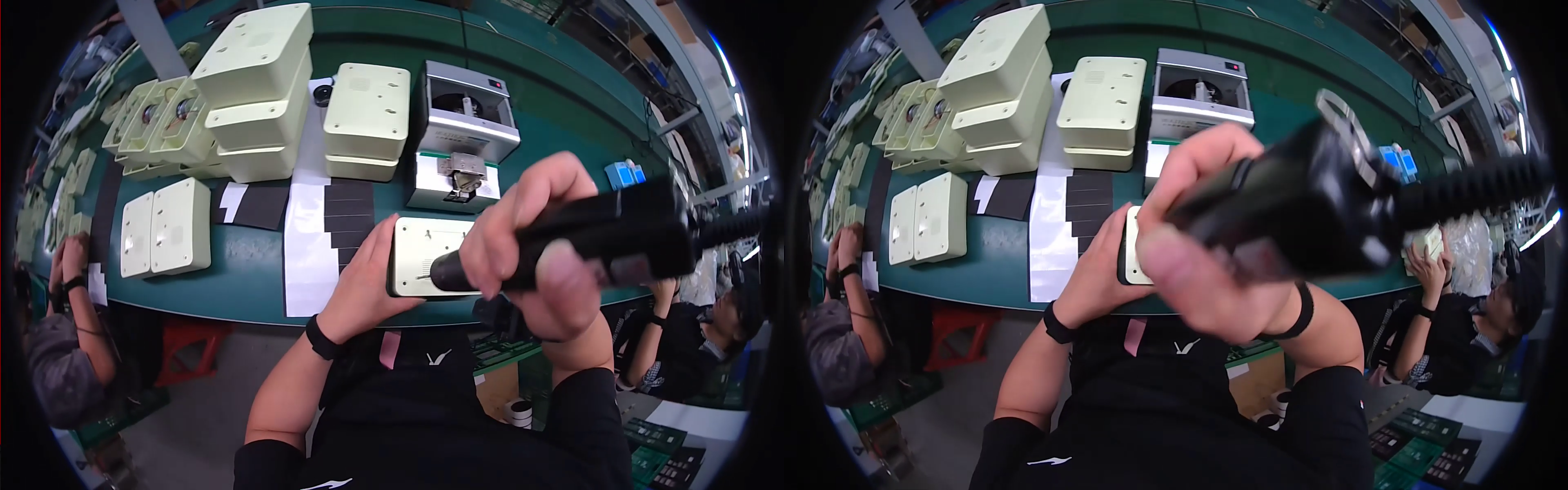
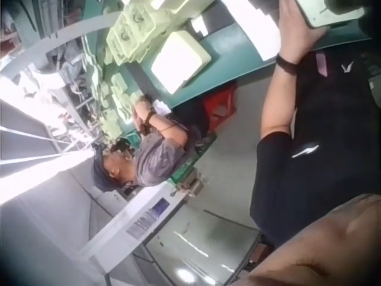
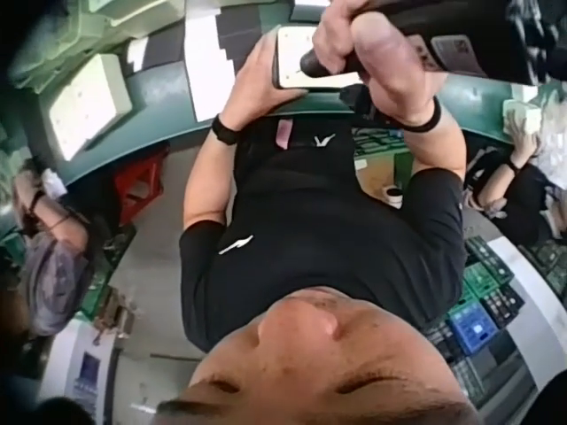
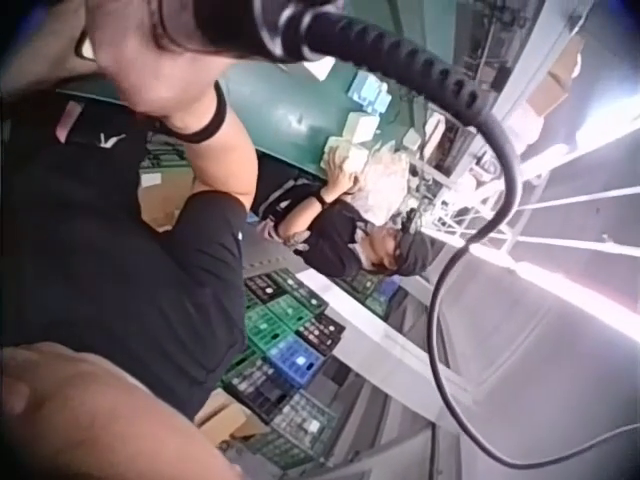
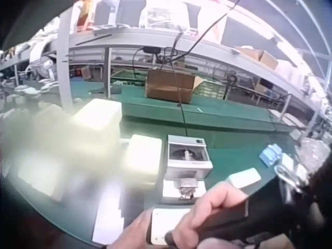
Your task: Use an electric screwdriver to fasten screws into white electronic components on a production line.
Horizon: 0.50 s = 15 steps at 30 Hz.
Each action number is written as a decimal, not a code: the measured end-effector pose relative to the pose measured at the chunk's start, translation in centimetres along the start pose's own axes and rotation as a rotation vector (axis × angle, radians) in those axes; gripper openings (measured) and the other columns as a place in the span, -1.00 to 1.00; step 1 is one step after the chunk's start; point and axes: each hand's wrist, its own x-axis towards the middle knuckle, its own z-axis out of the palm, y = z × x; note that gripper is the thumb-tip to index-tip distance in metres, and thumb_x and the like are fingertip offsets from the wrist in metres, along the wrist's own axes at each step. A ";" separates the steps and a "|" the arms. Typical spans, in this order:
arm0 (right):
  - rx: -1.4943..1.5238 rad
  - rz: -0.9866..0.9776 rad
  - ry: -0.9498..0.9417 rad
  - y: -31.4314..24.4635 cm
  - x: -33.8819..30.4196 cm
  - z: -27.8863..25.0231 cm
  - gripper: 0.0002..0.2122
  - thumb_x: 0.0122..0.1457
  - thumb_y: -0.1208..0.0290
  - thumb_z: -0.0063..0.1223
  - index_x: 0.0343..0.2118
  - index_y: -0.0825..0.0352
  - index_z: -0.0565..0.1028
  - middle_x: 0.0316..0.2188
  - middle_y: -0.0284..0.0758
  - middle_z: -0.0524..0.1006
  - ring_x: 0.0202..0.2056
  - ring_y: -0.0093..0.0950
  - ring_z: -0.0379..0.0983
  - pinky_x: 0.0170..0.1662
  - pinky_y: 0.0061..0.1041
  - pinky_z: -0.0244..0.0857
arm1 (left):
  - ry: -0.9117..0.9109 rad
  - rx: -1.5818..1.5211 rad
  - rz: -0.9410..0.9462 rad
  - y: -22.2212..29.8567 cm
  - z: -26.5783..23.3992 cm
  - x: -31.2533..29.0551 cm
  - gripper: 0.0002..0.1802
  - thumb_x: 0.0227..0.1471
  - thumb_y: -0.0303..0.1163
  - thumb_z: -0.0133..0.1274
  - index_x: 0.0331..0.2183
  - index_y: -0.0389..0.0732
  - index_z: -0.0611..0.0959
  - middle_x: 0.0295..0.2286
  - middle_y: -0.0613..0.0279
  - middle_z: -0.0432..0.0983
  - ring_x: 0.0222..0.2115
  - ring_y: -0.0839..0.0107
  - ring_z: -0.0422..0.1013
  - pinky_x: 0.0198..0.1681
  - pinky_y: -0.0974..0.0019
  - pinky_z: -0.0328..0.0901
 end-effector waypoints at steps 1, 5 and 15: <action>-0.026 0.017 -0.025 0.1 -0.3 0.5 -0.61 0.13 0.19 0.19 -0.21 0.29 0.23 -0.58 -0.34 0.36 -0.61 -0.52 0.33 -0.50 -0.51 0.28 | 0.012 0.002 -0.005 -0.5 0.3 0.0 0.22 -0.35 -0.35 0.46 0.25 -0.32 0.08 0.16 -0.14 0.18 0.19 -0.06 0.18 0.22 0.11 0.19; -0.017 0.044 -0.099 1.1 -0.1 1.5 -0.61 0.12 0.24 0.21 -0.21 0.29 0.21 -0.58 -0.33 0.38 -0.57 -0.53 0.34 -0.45 -0.52 0.29 | 0.065 0.005 0.076 -3.0 1.9 0.0 0.22 -0.37 -0.36 0.46 0.26 -0.31 0.09 0.16 -0.14 0.19 0.18 -0.06 0.19 0.21 0.13 0.20; -0.270 0.161 -0.253 4.5 -0.7 1.5 -0.66 0.11 0.40 0.17 -0.21 0.32 0.20 -0.55 -0.31 0.43 -0.51 -0.58 0.35 -0.38 -0.52 0.33 | 0.037 -0.121 0.042 -2.5 1.3 -0.1 0.21 -0.35 -0.24 0.46 0.22 -0.40 0.13 0.12 -0.18 0.23 0.15 -0.07 0.23 0.20 0.12 0.20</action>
